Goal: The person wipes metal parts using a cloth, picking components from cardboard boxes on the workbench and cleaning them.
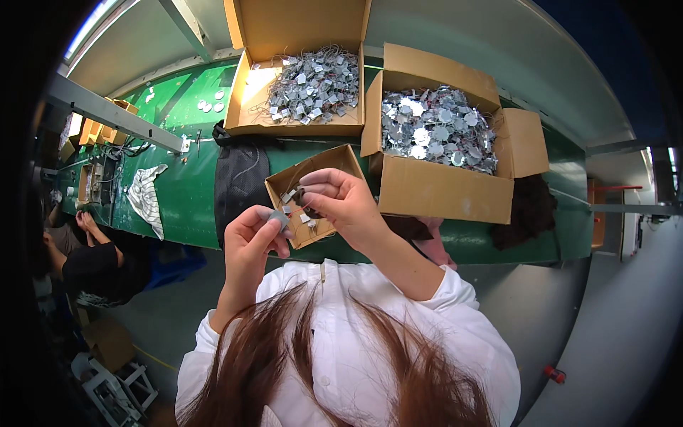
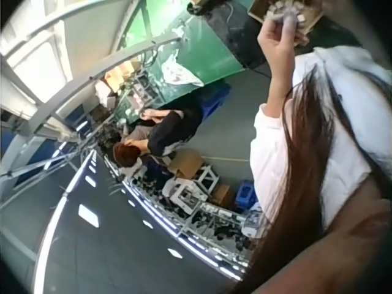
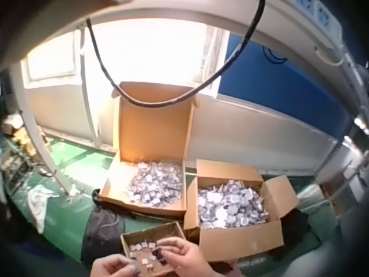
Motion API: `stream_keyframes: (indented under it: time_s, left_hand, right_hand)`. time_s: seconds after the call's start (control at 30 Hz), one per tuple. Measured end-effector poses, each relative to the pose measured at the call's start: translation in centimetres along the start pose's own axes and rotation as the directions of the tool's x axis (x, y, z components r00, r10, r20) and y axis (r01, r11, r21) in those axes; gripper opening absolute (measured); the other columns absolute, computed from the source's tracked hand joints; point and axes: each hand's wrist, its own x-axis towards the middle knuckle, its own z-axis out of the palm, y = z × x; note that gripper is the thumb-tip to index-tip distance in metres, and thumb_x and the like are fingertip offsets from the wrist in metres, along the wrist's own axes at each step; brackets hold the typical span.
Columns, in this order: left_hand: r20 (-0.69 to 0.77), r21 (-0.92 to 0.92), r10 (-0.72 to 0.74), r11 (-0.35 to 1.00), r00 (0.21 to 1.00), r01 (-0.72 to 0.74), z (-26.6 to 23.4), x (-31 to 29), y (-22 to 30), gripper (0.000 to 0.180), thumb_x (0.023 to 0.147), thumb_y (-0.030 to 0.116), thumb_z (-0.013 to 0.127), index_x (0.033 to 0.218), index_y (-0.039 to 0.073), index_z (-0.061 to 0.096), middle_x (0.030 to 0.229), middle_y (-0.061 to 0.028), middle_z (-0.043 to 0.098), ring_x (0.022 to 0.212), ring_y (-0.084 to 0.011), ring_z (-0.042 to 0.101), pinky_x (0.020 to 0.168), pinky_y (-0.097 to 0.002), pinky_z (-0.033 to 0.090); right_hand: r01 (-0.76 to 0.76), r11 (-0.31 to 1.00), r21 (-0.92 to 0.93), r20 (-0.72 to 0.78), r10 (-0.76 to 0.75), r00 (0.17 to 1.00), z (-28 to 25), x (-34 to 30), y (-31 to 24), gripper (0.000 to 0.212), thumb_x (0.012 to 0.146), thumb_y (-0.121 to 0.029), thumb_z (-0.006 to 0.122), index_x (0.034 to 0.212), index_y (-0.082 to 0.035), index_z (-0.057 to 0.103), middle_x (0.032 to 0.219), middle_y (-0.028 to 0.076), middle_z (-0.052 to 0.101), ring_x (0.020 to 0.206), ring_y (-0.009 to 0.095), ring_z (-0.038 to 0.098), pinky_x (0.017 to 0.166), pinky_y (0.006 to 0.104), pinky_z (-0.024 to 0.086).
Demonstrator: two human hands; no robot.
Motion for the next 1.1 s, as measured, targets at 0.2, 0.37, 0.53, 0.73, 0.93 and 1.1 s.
stream_keyframes:
  time_s: [0.2,0.37,0.53,0.73,0.93,1.1]
  left_hand:
    - [0.028,0.064,0.012,0.998,1.000,-0.013,0.5,-0.2,-0.1,0.011,0.081,0.007,0.053,0.084,-0.004,0.053,0.072,-0.0094,0.060,0.054,-0.0082,0.054,0.049,-0.0186,0.044]
    - [0.011,0.138,0.009,0.990,1.000,-0.010,0.1,-0.3,0.1,0.011,0.081,0.007,0.053,0.084,-0.004,0.053,0.071,-0.0087,0.060,0.053,-0.0065,0.052,0.047,-0.0179,0.043]
    - [0.138,0.027,-0.106,0.994,0.985,0.103,-0.5,-0.2,0.3,0.013,0.081,0.011,0.055,0.083,-0.001,0.054,0.069,-0.0069,0.060,0.051,-0.0063,0.051,0.047,-0.0179,0.041]
    - [0.305,-0.307,-0.246,0.889,0.920,0.339,-2.0,-0.7,-0.2,0.014,0.079,0.015,0.057,0.082,0.002,0.054,0.070,-0.0072,0.059,0.049,-0.0064,0.050,0.045,-0.0177,0.039]
    - [0.260,-0.299,-0.159,0.925,0.952,0.236,-2.0,-0.7,-0.9,0.012,0.082,0.012,0.054,0.084,0.001,0.054,0.073,-0.0064,0.059,0.049,-0.0073,0.050,0.047,-0.0191,0.041]
    - [0.157,-0.152,-0.115,0.978,0.981,0.139,-1.8,-0.2,-1.8,0.012,0.082,0.014,0.055,0.082,0.002,0.054,0.074,-0.0045,0.059,0.053,-0.0057,0.051,0.049,-0.0184,0.043]
  right_hand:
    - [-0.050,0.987,-0.151,0.106,0.066,0.992,1.0,-0.2,-0.3,0.028,0.073,0.002,0.058,0.101,0.002,0.051,0.087,0.006,0.059,0.080,0.008,0.056,0.073,0.0211,0.046]
    - [-0.069,0.971,-0.228,0.147,0.105,0.984,1.1,0.5,-0.5,0.029,0.073,0.002,0.059,0.100,0.002,0.051,0.082,0.005,0.059,0.078,0.008,0.056,0.070,0.0201,0.045]
    - [-0.044,0.985,-0.169,0.250,0.086,0.964,0.6,0.7,-0.4,0.032,0.073,0.006,0.054,0.105,0.004,0.047,0.090,0.009,0.057,0.083,0.012,0.056,0.074,0.0238,0.046]
    - [0.191,0.933,-0.306,0.289,-0.100,0.952,1.4,0.4,0.5,0.033,0.073,0.011,0.054,0.104,0.003,0.045,0.087,0.011,0.058,0.080,0.014,0.058,0.071,0.0235,0.047]
    - [0.038,0.993,-0.115,0.133,-0.022,0.991,-0.2,1.2,0.8,0.025,0.074,0.011,0.050,0.097,0.000,0.045,0.082,0.008,0.059,0.076,0.014,0.059,0.067,0.0237,0.049]
    - [-0.097,0.995,-0.007,0.180,0.097,0.979,1.1,1.0,1.5,0.027,0.074,0.010,0.049,0.099,0.000,0.045,0.086,0.011,0.059,0.075,0.016,0.059,0.065,0.0268,0.050]
